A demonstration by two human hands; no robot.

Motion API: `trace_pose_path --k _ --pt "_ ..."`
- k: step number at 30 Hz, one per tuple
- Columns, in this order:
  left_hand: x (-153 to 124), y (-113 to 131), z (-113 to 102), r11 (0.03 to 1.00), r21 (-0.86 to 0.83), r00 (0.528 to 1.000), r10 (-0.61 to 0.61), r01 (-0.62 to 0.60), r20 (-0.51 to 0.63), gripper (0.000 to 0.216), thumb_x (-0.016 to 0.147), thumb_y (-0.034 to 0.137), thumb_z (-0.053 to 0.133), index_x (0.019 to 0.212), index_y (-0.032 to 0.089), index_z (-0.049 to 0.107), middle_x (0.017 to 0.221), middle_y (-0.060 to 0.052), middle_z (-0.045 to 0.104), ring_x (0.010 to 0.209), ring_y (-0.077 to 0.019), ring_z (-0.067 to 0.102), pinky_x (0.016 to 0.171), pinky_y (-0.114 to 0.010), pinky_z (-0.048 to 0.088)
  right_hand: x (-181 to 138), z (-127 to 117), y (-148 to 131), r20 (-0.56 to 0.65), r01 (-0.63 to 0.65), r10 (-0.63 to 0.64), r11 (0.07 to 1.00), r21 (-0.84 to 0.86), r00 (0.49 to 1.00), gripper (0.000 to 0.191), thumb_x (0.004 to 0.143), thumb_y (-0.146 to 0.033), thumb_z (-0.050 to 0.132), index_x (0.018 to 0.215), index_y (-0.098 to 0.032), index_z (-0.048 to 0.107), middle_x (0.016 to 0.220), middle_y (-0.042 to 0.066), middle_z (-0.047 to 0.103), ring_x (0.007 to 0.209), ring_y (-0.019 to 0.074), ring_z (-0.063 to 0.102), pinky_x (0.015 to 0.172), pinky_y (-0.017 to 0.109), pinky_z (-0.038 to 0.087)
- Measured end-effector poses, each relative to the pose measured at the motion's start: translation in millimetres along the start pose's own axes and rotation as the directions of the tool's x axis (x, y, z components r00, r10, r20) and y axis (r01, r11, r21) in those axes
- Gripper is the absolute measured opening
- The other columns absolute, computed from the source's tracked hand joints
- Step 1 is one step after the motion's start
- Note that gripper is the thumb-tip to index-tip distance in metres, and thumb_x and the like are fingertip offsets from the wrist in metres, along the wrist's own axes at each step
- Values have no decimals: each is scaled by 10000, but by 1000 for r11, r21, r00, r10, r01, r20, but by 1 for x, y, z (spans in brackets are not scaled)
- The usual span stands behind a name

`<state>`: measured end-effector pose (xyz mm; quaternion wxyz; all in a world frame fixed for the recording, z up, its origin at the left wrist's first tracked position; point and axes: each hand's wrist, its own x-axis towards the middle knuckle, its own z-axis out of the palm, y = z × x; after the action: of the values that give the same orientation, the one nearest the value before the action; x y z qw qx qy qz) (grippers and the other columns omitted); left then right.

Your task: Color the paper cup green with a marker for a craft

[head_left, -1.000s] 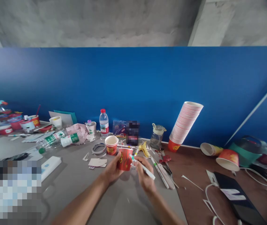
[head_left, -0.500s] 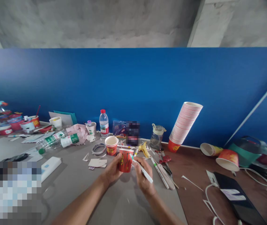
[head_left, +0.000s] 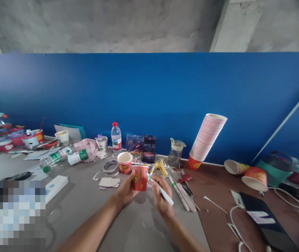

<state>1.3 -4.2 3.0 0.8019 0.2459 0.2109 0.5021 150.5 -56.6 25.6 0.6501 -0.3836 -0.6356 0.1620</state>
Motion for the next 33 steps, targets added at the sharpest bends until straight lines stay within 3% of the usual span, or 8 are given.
trace_pose_path --k 5,9,12,15,17,22,28,33 --pt "-2 4 4 999 -9 997 -48 49 63 457 859 507 493 1057 117 626 898 -105 699 779 -203 654 769 -362 508 -2 2 0 53 -21 20 1000 5 998 196 890 -298 483 868 -184 642 730 31 634 629 151 569 590 259 444" --pt "-3 3 3 999 32 999 -42 41 15 465 854 509 494 1004 93 638 877 -124 699 765 -201 657 733 -332 507 -3 1 4 130 -67 65 998 15 989 260 886 -339 479 759 -188 648 679 32 628 627 159 551 582 265 427" --pt "-3 2 2 998 46 999 -41 42 -10 422 857 479 512 989 98 638 852 -119 702 765 -197 660 716 -312 504 -2 -1 7 112 -139 131 988 69 985 347 901 -372 449 664 -186 622 603 22 589 575 151 518 543 259 401" --pt "-2 1 1 999 27 1000 -27 27 2 364 856 441 537 993 118 634 852 -99 702 777 -193 659 762 -333 503 0 -2 10 41 -166 164 983 76 986 320 901 -387 459 739 -182 646 628 22 588 579 148 514 544 255 401" --pt "-1 2 2 999 30 1000 -17 16 2 352 854 423 547 996 112 633 844 -98 700 772 -191 657 773 -337 501 0 -1 11 65 -158 155 986 58 986 294 892 -390 478 799 -180 662 660 26 598 601 152 525 557 253 407" --pt "-2 5 5 999 23 1000 -26 25 18 433 862 468 510 1042 92 623 901 -127 696 811 -204 652 745 -323 503 -2 1 13 147 -217 204 973 78 968 383 892 -407 463 617 -179 599 562 4 540 544 135 475 518 240 373" --pt "-3 5 4 999 1 999 -38 38 20 398 861 454 522 1041 112 618 900 -104 698 802 -185 657 770 -319 506 1 0 10 105 -138 130 988 72 986 275 884 -377 489 805 -176 660 644 21 590 601 151 530 562 252 419" --pt "-2 7 4 999 3 998 -53 53 -41 426 847 484 530 1019 104 617 855 -112 705 805 -208 666 757 -323 509 0 1 11 140 -173 164 983 54 976 351 891 -365 473 626 -178 607 552 2 542 528 128 469 501 235 376"
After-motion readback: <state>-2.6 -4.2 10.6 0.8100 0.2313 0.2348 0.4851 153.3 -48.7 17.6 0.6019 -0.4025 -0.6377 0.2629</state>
